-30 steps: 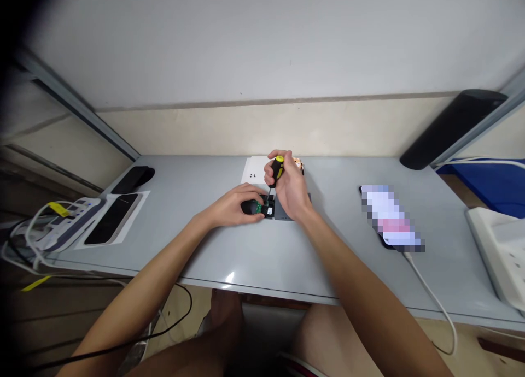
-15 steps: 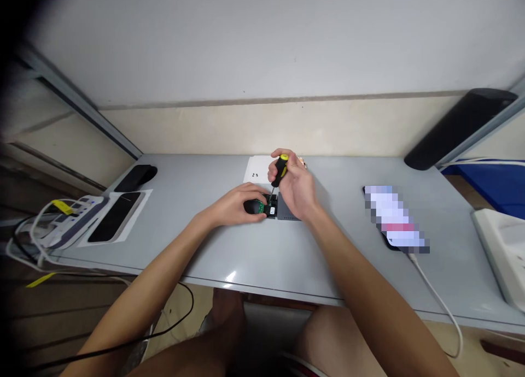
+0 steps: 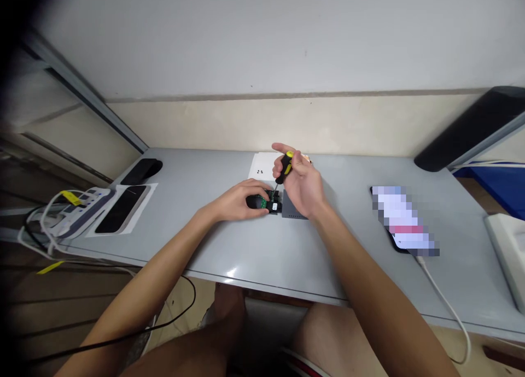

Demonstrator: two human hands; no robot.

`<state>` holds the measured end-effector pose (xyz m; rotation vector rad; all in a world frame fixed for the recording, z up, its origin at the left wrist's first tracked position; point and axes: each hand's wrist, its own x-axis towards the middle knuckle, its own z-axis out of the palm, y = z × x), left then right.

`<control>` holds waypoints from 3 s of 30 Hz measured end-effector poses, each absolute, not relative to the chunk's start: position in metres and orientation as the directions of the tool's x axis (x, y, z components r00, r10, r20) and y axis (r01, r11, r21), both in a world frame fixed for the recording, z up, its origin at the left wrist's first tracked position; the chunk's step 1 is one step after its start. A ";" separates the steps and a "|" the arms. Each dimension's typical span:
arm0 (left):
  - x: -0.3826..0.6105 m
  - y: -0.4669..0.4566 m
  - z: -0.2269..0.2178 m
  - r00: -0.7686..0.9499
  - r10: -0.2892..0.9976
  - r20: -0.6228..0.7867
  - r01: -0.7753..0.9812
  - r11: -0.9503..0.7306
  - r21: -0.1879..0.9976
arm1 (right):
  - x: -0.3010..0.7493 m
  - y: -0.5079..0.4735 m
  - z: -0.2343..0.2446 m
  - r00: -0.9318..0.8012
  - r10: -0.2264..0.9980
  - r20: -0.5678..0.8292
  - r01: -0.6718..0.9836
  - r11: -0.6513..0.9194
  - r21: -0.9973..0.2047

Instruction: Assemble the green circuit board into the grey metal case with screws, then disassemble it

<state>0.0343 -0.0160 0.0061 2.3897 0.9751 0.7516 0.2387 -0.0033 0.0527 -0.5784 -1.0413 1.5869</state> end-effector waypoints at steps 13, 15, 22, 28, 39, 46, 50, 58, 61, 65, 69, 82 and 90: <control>0.035 -0.017 0.007 0.611 0.729 0.309 0.476 -0.650 0.592 | 0.239 0.002 0.054 -0.266 0.949 0.167 -0.487 0.017 -0.873; 0.035 -0.017 0.007 0.610 0.728 0.312 0.474 -0.652 0.592 | 0.236 0.001 0.055 -0.292 0.944 0.153 -0.505 -0.016 -0.863; 0.034 -0.016 0.006 0.600 0.743 0.297 0.488 -0.634 0.600 | 0.229 -0.002 0.051 -0.217 0.957 0.193 -0.553 0.042 -0.832; 0.034 -0.016 0.008 0.606 0.737 0.298 0.483 -0.639 0.599 | 0.240 0.003 0.046 -0.209 0.953 0.217 -0.498 0.087 -0.863; 0.034 -0.016 0.007 0.598 0.750 0.284 0.498 -0.625 0.601 | 0.233 -0.003 0.049 -0.183 0.968 0.169 -0.492 0.059 -0.869; 0.033 -0.016 0.007 0.611 0.736 0.293 0.500 -0.645 0.578 | 0.241 0.003 0.047 -0.212 0.955 0.208 -0.481 0.084 -0.873; 0.033 -0.017 0.009 0.618 0.732 0.287 0.504 -0.649 0.570 | 0.243 0.004 0.049 -0.268 0.948 0.172 -0.445 0.036 -0.895; 0.032 -0.016 0.008 0.621 0.730 0.286 0.507 -0.652 0.563 | 0.234 0.000 0.048 -0.188 0.967 0.173 -0.475 0.065 -0.878; 0.032 -0.016 0.007 0.619 0.730 0.290 0.500 -0.651 0.571 | 0.237 0.000 0.048 -0.183 0.961 0.208 -0.448 0.107 -0.888; 0.032 -0.017 0.008 0.620 0.729 0.289 0.497 -0.650 0.575 | 0.240 0.001 0.047 -0.219 0.949 0.229 -0.419 0.120 -0.900; 0.033 -0.017 0.009 0.620 0.735 0.273 0.507 -0.641 0.576 | 0.239 0.000 0.047 -0.206 0.961 0.182 -0.478 0.064 -0.876; 0.033 -0.019 0.013 0.589 0.775 0.231 0.551 -0.594 0.586 | 0.233 -0.009 0.057 -0.166 0.968 0.189 -0.500 0.083 -0.862; 0.035 -0.018 0.011 0.610 0.748 0.260 0.532 -0.630 0.565 | 0.232 -0.012 0.058 -0.165 0.963 0.214 -0.485 0.110 -0.867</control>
